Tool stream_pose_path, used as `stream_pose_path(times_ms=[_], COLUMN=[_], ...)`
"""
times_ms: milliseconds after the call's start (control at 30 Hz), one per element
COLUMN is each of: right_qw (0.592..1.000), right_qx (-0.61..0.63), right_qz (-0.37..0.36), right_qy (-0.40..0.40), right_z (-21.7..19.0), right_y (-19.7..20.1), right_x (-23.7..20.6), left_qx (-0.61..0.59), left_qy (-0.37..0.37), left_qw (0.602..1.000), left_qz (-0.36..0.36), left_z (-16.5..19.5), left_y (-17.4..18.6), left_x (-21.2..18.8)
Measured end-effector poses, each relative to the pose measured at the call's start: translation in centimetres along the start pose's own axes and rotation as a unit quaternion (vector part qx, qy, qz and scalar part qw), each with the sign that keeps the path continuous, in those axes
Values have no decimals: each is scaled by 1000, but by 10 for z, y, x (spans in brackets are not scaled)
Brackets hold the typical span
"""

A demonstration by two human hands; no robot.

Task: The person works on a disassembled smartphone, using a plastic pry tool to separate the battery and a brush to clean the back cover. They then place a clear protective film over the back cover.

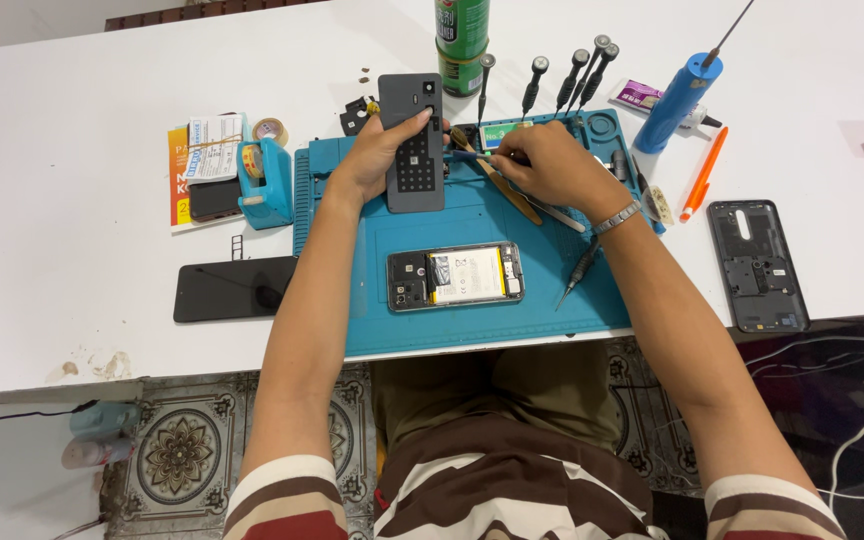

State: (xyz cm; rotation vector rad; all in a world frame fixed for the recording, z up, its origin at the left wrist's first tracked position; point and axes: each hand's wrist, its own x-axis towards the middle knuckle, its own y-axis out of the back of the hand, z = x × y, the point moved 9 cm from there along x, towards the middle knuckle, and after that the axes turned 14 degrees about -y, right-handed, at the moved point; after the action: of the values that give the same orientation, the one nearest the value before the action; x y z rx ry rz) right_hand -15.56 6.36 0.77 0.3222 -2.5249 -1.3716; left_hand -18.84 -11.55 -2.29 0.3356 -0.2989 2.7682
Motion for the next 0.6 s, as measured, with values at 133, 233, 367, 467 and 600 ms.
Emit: stream_pose_path(times_ms=[133, 233, 367, 467, 600], right_qw=[999, 998, 1000, 999, 1000], right_qx=[14, -11, 16, 16, 4], right_qz=[20, -35, 13, 18, 5], right_qy=[27, -48, 11, 35, 5], right_z=[-5, 7, 0, -2, 3], right_y=[4, -6, 3, 2, -1], right_x=[-2, 1, -2, -3, 0], left_qx=[-2, 0, 1, 3, 15], left_qy=[2, 4, -1, -7, -3], left_qw=[1000, 1000, 1000, 1000, 1000], left_qz=[2, 0, -5, -6, 0], left_z=[0, 0, -1, 0, 0], left_y=[0, 0, -1, -2, -1], left_x=[0, 1, 0, 0, 0])
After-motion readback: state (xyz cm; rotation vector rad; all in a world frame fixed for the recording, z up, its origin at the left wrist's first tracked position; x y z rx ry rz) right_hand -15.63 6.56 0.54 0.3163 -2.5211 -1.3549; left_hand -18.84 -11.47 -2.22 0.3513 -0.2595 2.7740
